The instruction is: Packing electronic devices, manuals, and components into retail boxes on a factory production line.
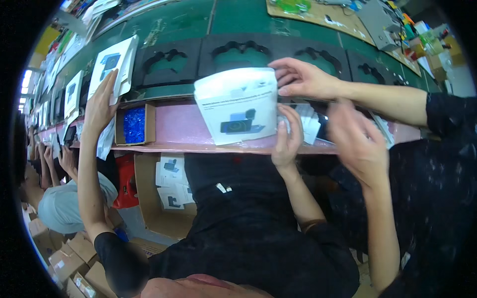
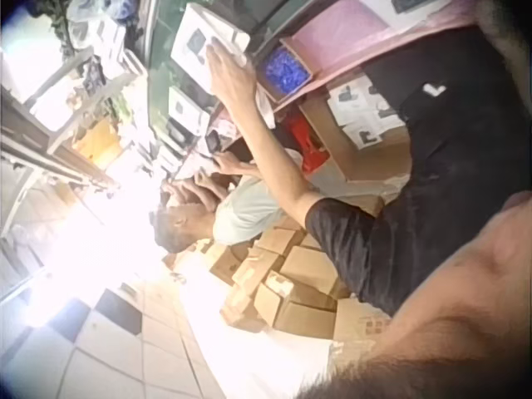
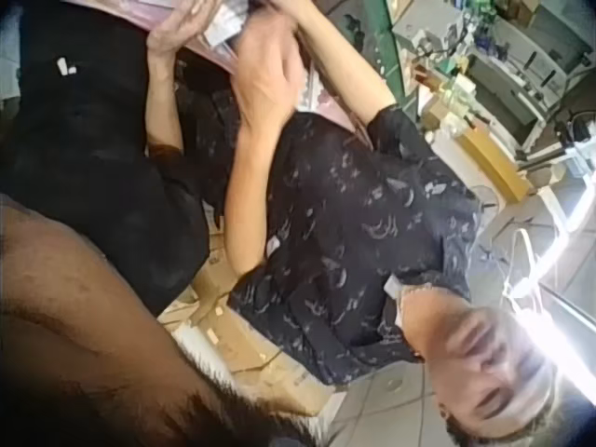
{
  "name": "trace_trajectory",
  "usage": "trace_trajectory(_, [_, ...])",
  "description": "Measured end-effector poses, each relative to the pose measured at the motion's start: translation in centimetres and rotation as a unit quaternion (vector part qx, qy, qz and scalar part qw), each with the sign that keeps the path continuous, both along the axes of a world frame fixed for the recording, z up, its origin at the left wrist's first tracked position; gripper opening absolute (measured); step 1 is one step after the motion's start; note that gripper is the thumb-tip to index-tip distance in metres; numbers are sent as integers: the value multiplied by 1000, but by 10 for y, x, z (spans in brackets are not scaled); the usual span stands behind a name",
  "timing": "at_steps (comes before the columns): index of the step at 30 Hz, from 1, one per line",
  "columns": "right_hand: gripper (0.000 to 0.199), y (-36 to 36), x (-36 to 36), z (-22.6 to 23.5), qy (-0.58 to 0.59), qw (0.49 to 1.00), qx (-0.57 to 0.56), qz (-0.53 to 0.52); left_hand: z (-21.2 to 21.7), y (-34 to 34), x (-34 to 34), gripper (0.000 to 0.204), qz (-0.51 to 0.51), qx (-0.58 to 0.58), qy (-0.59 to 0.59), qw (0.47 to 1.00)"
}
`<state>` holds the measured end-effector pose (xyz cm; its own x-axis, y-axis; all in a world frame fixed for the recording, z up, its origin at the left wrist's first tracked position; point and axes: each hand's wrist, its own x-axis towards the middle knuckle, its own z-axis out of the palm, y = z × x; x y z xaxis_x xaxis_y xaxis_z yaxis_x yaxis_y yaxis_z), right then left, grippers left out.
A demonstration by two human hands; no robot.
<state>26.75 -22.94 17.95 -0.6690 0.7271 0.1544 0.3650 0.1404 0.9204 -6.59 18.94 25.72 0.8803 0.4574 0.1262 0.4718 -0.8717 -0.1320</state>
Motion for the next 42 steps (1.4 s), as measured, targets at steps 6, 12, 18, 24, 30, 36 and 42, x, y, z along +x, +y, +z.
trace_trajectory(6, [37,21,-20,-64,963,226,145,-16,-6,3,-2,78,-9,88,-95,992])
trace_trajectory(12, [40,33,-7,-57,981,146,130,-9,40,-17,-48,55,96,129,-229,960])
trace_trajectory(18, [31,24,-11,-52,981,183,70,-1,137,-113,-117,39,226,-73,-378,895])
trace_trajectory(24, [43,9,-25,-56,989,140,50,3,110,-183,-204,41,398,-360,-201,819])
trace_trajectory(30, [48,20,-38,-62,994,72,30,83,-41,-222,-199,36,391,-270,118,872])
trace_trajectory(36, [31,26,-50,-58,989,70,53,122,-145,-243,-158,45,350,-353,207,843])
trace_trajectory(42, [31,28,-50,-55,981,120,69,135,-63,-257,-13,30,131,-361,-316,867])
